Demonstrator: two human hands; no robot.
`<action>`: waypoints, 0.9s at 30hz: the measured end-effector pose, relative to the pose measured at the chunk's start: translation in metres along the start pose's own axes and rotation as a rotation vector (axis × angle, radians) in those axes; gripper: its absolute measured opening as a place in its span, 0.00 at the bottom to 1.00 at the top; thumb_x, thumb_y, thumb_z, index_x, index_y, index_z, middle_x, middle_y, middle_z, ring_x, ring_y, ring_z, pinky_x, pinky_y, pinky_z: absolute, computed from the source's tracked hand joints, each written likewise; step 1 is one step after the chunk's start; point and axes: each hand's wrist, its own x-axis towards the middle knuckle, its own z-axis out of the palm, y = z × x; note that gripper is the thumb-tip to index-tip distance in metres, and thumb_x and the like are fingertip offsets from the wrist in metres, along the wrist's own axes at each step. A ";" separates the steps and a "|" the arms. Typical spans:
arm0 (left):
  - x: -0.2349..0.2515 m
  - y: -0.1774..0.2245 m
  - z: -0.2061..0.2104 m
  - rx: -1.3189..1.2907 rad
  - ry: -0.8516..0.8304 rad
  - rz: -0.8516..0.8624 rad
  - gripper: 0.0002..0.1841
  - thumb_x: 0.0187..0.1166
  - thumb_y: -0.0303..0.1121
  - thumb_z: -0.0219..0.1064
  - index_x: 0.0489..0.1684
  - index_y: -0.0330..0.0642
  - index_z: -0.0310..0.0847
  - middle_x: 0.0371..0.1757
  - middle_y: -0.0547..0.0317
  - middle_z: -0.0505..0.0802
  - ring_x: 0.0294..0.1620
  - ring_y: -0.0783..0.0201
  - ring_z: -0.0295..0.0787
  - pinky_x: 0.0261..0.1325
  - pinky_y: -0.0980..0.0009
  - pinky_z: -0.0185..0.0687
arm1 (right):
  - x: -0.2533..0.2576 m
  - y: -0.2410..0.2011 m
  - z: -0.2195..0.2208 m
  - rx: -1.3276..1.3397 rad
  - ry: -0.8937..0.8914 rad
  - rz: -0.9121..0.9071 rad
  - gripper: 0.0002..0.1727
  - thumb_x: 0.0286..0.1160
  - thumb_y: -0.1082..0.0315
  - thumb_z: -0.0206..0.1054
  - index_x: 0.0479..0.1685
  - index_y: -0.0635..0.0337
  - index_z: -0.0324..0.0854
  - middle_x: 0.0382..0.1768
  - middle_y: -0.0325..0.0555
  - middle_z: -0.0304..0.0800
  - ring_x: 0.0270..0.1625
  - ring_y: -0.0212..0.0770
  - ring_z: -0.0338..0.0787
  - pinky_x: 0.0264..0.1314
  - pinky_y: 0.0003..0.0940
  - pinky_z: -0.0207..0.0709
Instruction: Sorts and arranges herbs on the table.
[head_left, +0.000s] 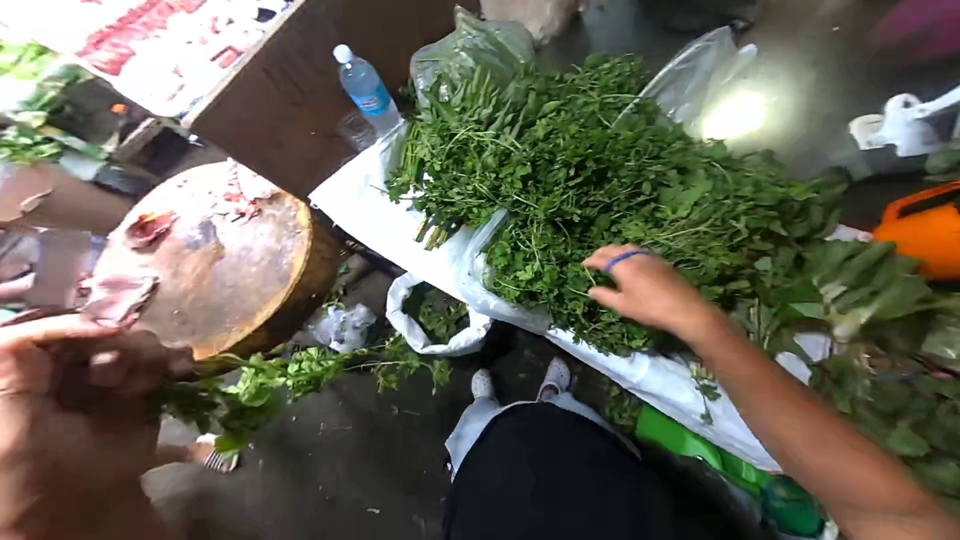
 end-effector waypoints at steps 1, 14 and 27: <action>-0.003 0.013 0.021 0.023 0.005 -0.009 0.17 0.90 0.51 0.52 0.49 0.56 0.84 0.35 0.73 0.88 0.35 0.72 0.86 0.45 0.72 0.85 | 0.013 0.002 0.017 -0.074 -0.143 -0.002 0.20 0.79 0.62 0.70 0.66 0.59 0.86 0.70 0.57 0.84 0.74 0.61 0.81 0.76 0.66 0.71; -0.022 -0.020 0.197 -0.019 -0.039 -0.083 0.12 0.86 0.44 0.62 0.36 0.55 0.89 0.22 0.75 0.86 0.16 0.79 0.75 0.22 0.81 0.75 | 0.104 0.003 -0.008 0.376 0.043 0.202 0.16 0.85 0.60 0.65 0.40 0.66 0.88 0.38 0.58 0.90 0.44 0.55 0.89 0.53 0.63 0.78; 0.031 -0.043 0.321 0.163 -0.484 -0.096 0.18 0.89 0.45 0.58 0.64 0.48 0.87 0.47 0.65 0.92 0.38 0.75 0.85 0.45 0.71 0.83 | 0.054 -0.054 -0.067 0.301 0.197 0.118 0.21 0.87 0.59 0.63 0.67 0.65 0.84 0.60 0.58 0.91 0.63 0.54 0.91 0.72 0.59 0.80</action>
